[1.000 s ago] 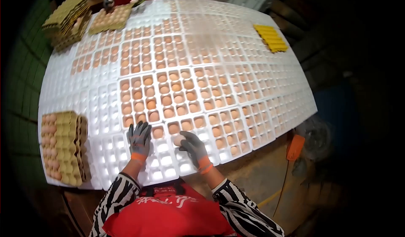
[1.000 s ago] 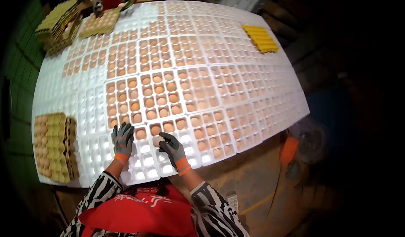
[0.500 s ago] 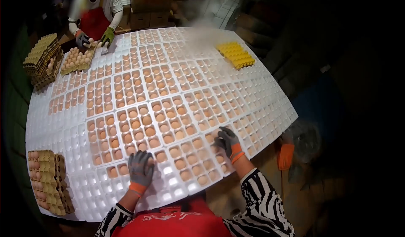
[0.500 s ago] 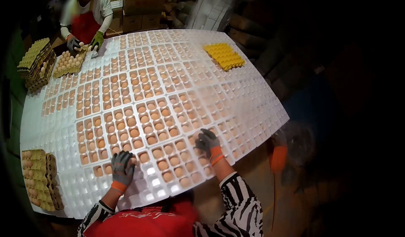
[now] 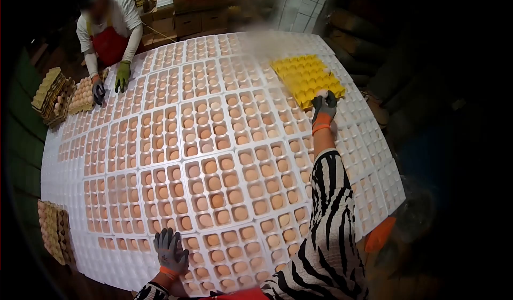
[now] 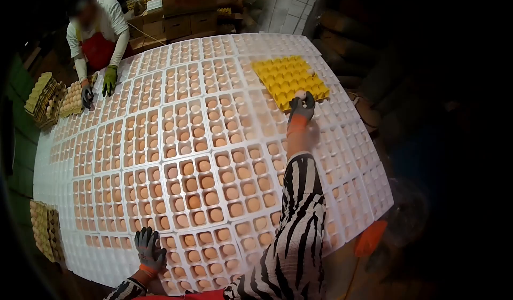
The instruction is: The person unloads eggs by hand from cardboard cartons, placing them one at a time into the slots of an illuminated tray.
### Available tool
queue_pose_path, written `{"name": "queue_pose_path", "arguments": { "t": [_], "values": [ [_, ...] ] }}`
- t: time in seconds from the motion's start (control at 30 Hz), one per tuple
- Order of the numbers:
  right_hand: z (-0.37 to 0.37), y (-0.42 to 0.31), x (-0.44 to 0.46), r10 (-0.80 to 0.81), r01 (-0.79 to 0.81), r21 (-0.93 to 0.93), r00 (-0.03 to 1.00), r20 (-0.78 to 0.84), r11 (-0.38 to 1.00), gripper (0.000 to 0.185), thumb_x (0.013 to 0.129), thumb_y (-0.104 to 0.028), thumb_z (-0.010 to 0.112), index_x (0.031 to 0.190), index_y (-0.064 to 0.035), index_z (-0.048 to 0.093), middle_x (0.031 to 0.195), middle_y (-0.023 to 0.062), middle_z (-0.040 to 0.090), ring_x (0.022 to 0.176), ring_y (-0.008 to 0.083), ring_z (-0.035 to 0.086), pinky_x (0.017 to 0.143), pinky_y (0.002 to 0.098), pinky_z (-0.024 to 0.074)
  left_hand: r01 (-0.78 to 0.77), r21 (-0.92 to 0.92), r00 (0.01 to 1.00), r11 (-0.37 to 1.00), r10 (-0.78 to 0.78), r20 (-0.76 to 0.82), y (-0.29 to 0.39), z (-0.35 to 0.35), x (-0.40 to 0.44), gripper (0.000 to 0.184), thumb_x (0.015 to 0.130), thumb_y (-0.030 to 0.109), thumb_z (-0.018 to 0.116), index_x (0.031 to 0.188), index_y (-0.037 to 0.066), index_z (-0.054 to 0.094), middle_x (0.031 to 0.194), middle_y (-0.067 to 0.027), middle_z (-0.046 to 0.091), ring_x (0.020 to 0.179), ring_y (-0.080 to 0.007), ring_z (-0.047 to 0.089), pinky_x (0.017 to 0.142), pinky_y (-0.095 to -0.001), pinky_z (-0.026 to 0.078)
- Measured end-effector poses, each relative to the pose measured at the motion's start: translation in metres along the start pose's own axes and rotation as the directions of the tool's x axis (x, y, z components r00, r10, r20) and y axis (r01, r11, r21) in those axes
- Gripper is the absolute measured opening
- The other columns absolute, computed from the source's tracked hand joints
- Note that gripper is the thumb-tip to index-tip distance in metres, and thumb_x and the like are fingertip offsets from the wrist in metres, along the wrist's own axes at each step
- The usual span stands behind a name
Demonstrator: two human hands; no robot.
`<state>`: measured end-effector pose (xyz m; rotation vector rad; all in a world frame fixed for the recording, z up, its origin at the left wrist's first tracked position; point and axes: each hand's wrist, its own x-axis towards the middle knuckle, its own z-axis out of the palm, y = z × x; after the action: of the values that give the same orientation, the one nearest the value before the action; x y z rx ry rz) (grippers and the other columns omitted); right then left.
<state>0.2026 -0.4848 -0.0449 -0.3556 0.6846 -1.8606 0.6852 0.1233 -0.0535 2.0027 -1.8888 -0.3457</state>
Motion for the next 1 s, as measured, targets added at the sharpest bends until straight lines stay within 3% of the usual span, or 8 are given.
{"name": "queue_pose_path", "arguments": {
  "t": [0.13,0.23,0.37,0.83,0.9,0.93,0.97,1.0],
  "values": [
    [-0.003,0.006,0.048,-0.090,0.035,-0.484,0.992,-0.091,0.875,0.037,0.096,0.000,0.059,0.132,-0.0104,0.058,0.115,0.0081,0.060,0.089,0.0227,0.059,0.077,0.0374,0.0537,0.026,-0.008,1.000,1.000,-0.026,0.015,0.003,0.000,0.000,0.074,0.071,0.029,0.076,0.138,0.006,0.056,0.148,-0.0249,0.046,0.138,-0.0474,0.039,0.116,-0.0638,0.020],
    [-0.046,0.015,0.072,-0.227,0.104,-0.928,0.974,0.022,0.357,0.036,0.097,-0.003,0.060,0.132,-0.0095,0.057,0.117,0.0084,0.059,0.092,0.0232,0.059,0.080,0.0376,0.0529,0.038,0.032,0.999,0.999,-0.039,0.032,0.000,0.002,-0.001,0.074,0.071,0.030,0.076,0.138,0.006,0.056,0.146,-0.0250,0.047,0.137,-0.0472,0.040,0.116,-0.0638,0.021],
    [-0.064,0.031,0.095,-0.109,0.273,-0.954,0.952,0.287,-0.124,0.036,0.097,-0.006,0.060,0.133,-0.0083,0.056,0.120,0.0087,0.059,0.095,0.0238,0.058,0.083,0.0378,0.0518,0.006,0.012,1.000,1.000,-0.006,0.003,0.009,-0.007,0.006,0.072,0.075,0.035,0.076,0.138,0.006,0.056,0.141,-0.0242,0.051,0.134,-0.0468,0.043,0.113,-0.0620,0.026],
    [-0.045,0.042,0.161,0.058,0.070,-0.852,0.991,0.117,0.518,0.041,0.099,-0.018,0.063,0.136,-0.0041,0.054,0.131,0.0099,0.056,0.108,0.0259,0.057,0.094,0.0388,0.0479,0.049,-0.033,0.998,0.998,-0.048,0.045,0.008,-0.014,0.005,0.066,0.088,0.036,0.072,0.147,0.017,0.050,0.152,-0.0142,0.045,0.142,-0.0378,0.039,0.117,-0.0575,0.026],
    [-0.041,0.052,0.160,0.213,-0.111,-0.553,0.969,0.123,0.826,0.042,0.099,-0.020,0.063,0.136,-0.0035,0.053,0.133,0.0101,0.056,0.109,0.0262,0.057,0.095,0.0390,0.0474,0.044,-0.050,0.999,0.998,-0.043,0.033,0.008,-0.015,0.004,0.065,0.089,0.035,0.071,0.147,0.016,0.050,0.152,-0.0141,0.045,0.141,-0.0373,0.040,0.117,-0.0572,0.027],
    [-0.049,0.054,0.172,0.466,-0.465,-0.049,0.869,0.166,0.884,0.042,0.099,-0.021,0.063,0.136,-0.0032,0.053,0.134,0.0101,0.056,0.110,0.0264,0.057,0.096,0.0390,0.0471,0.037,-0.055,0.999,0.998,-0.035,0.027,0.007,-0.015,0.004,0.065,0.088,0.035,0.072,0.147,0.016,0.050,0.151,-0.0143,0.046,0.141,-0.0373,0.040,0.117,-0.0572,0.027],
    [-0.059,0.071,0.179,0.734,-0.792,0.433,0.586,0.343,0.430,0.043,0.099,-0.022,0.064,0.137,-0.0029,0.053,0.134,0.0102,0.056,0.111,0.0265,0.057,0.097,0.0391,0.0468,0.031,-0.060,0.999,0.998,-0.029,0.019,0.005,-0.014,0.004,0.066,0.088,0.035,0.072,0.147,0.016,0.051,0.151,-0.0145,0.046,0.141,-0.0373,0.041,0.117,-0.0571,0.027],
    [-0.005,0.075,0.091,0.344,-0.349,-0.055,0.861,0.375,0.935,0.043,0.097,-0.015,0.065,0.136,-0.0023,0.053,0.130,0.0122,0.059,0.108,0.0260,0.060,0.091,0.0392,0.0506,0.021,-0.062,1.000,0.998,-0.020,0.009,0.003,-0.012,0.002,0.066,0.087,0.035,0.072,0.146,0.015,0.051,0.152,-0.0144,0.046,0.141,-0.0372,0.041,0.117,-0.0569,0.027]
  ]
}}
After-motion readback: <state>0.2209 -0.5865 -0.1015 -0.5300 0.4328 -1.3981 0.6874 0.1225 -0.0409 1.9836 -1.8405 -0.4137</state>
